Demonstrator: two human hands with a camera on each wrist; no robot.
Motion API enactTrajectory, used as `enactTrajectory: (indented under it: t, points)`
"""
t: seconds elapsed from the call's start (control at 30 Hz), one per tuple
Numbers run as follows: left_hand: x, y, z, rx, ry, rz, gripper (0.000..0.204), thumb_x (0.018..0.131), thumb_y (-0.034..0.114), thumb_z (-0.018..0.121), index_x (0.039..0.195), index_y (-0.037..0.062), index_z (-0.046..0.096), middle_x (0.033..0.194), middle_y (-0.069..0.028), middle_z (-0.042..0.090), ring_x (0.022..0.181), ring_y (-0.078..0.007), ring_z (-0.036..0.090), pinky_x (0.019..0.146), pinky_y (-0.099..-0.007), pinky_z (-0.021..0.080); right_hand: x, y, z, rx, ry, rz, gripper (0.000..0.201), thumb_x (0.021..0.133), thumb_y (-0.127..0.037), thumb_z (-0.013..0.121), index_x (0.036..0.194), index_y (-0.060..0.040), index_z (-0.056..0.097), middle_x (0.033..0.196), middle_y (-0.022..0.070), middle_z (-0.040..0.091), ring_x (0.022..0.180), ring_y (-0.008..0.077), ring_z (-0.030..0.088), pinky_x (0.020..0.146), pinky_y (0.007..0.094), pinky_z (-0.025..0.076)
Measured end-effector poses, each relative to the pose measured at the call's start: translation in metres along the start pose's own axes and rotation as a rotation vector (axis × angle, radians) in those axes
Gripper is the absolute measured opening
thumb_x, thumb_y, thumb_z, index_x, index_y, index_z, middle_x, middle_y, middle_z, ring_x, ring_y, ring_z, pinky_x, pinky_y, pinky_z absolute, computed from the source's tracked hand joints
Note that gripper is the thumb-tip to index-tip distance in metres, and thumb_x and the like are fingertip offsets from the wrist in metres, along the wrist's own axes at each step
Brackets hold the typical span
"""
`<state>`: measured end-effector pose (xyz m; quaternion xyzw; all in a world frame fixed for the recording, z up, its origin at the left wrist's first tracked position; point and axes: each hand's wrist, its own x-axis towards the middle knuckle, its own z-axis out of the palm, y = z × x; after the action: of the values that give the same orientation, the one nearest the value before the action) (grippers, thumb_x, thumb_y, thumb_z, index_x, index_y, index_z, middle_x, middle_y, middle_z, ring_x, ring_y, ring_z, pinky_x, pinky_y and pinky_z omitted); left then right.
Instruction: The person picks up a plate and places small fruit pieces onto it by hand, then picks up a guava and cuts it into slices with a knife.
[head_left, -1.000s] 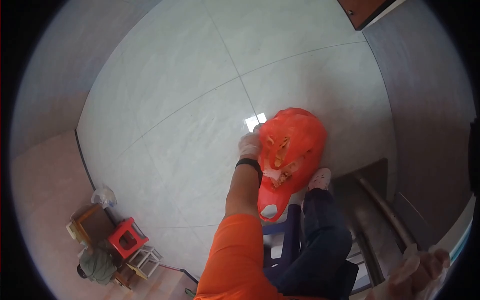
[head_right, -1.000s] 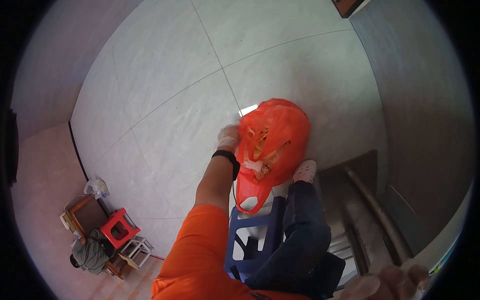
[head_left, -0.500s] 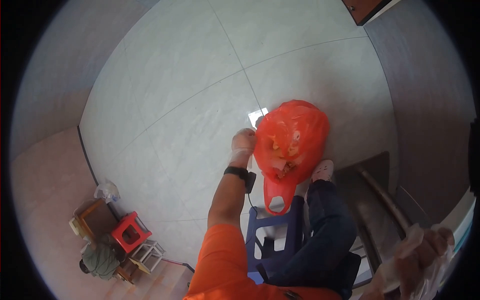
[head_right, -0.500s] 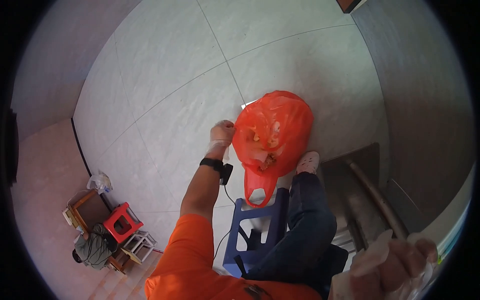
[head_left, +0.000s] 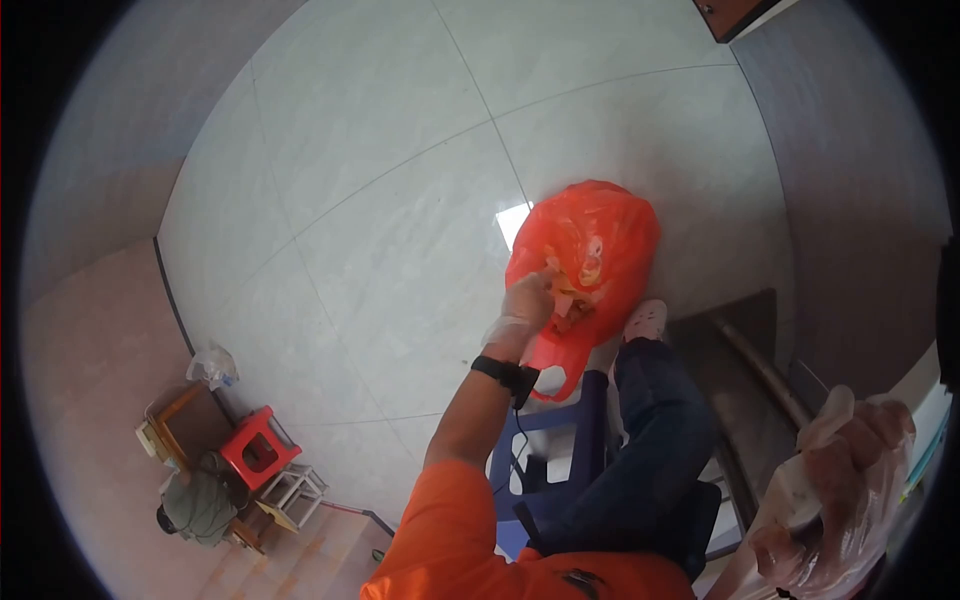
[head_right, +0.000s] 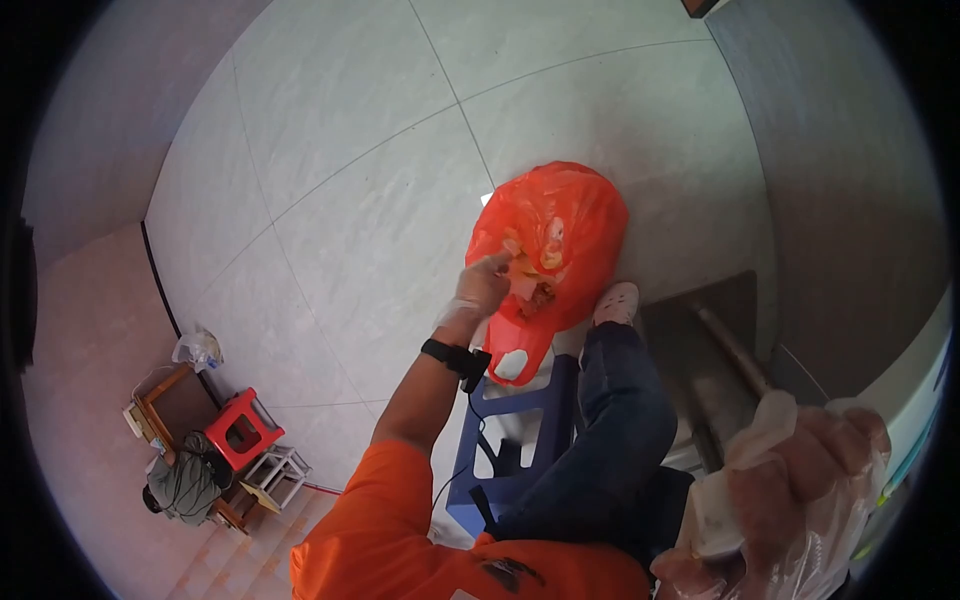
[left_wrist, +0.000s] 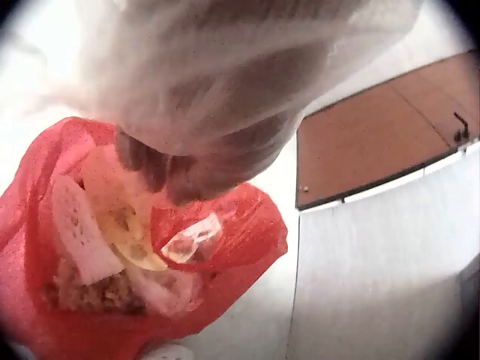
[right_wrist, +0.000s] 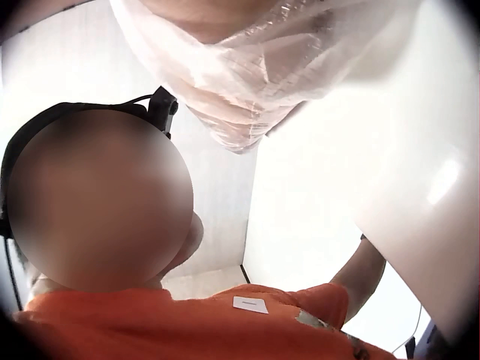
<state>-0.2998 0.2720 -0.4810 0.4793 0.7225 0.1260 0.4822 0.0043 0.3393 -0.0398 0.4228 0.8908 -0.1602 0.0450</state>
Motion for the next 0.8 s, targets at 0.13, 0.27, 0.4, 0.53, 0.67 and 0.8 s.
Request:
enactTrajectory:
  t: [0.13, 0.27, 0.4, 0.53, 0.67, 0.8]
  points:
    - [-0.025, 0.018, 0.004, 0.227, -0.194, -0.030, 0.043, 0.081, 0.018, 0.067, 0.123, 0.0087, 0.067, 0.117, -0.0182, 0.068, 0.110, -0.0331, 0.066, 0.096, -0.0382, 0.051, 0.003, -0.003, -0.002, -0.012, 0.021, -0.025, 0.069, 0.096, -0.062, 0.040, 0.114, 0.0036, 0.055, 0.096, 0.0164, 0.056, 0.083, 0.0328, 0.052, 0.080, 0.0501, 0.041]
    - [-0.043, 0.045, -0.010, 0.270, -0.324, -0.239, 0.045, 0.085, 0.035, 0.065, 0.121, 0.0081, 0.068, 0.118, -0.0183, 0.068, 0.113, -0.0331, 0.064, 0.096, -0.0395, 0.050, 0.004, -0.005, -0.005, -0.026, 0.057, -0.064, 0.064, 0.096, -0.058, 0.044, 0.113, 0.0027, 0.055, 0.097, 0.0170, 0.056, 0.084, 0.0339, 0.053, 0.079, 0.0505, 0.042]
    - [-0.052, 0.039, -0.007, 0.362, -0.259, -0.176, 0.043, 0.088, 0.043, 0.061, 0.116, 0.0116, 0.071, 0.117, -0.0154, 0.069, 0.112, -0.0324, 0.064, 0.095, -0.0423, 0.051, 0.003, -0.003, -0.003, 0.032, 0.085, -0.068, 0.056, 0.094, -0.052, 0.051, 0.110, 0.0014, 0.055, 0.100, 0.0190, 0.057, 0.087, 0.0366, 0.055, 0.079, 0.0514, 0.043]
    - [-0.055, 0.038, -0.010, 0.483, -0.320, -0.283, 0.040, 0.087, 0.042, 0.061, 0.115, 0.0143, 0.071, 0.118, -0.0142, 0.069, 0.112, -0.0315, 0.065, 0.095, -0.0423, 0.051, 0.003, -0.007, -0.004, 0.000, 0.095, -0.062, 0.055, 0.094, -0.051, 0.052, 0.110, 0.0011, 0.055, 0.100, 0.0195, 0.058, 0.088, 0.0367, 0.055, 0.079, 0.0505, 0.043]
    - [-0.064, 0.025, -0.009, 0.472, -0.240, -0.261, 0.041, 0.086, 0.044, 0.063, 0.114, 0.0143, 0.071, 0.116, -0.0138, 0.070, 0.111, -0.0312, 0.065, 0.094, -0.0417, 0.051, 0.003, -0.009, -0.003, -0.001, 0.154, -0.061, 0.053, 0.091, -0.049, 0.056, 0.109, 0.0015, 0.057, 0.101, 0.0189, 0.058, 0.088, 0.0361, 0.055, 0.080, 0.0483, 0.043]
    - [-0.080, 0.064, -0.034, 0.526, -0.282, -0.285, 0.044, 0.083, 0.045, 0.066, 0.112, 0.0118, 0.071, 0.115, -0.0141, 0.070, 0.110, -0.0318, 0.065, 0.093, -0.0413, 0.051, 0.002, -0.012, -0.002, -0.025, 0.209, -0.054, 0.051, 0.092, -0.046, 0.057, 0.108, 0.0019, 0.059, 0.097, 0.0181, 0.057, 0.087, 0.0364, 0.055, 0.081, 0.0460, 0.043]
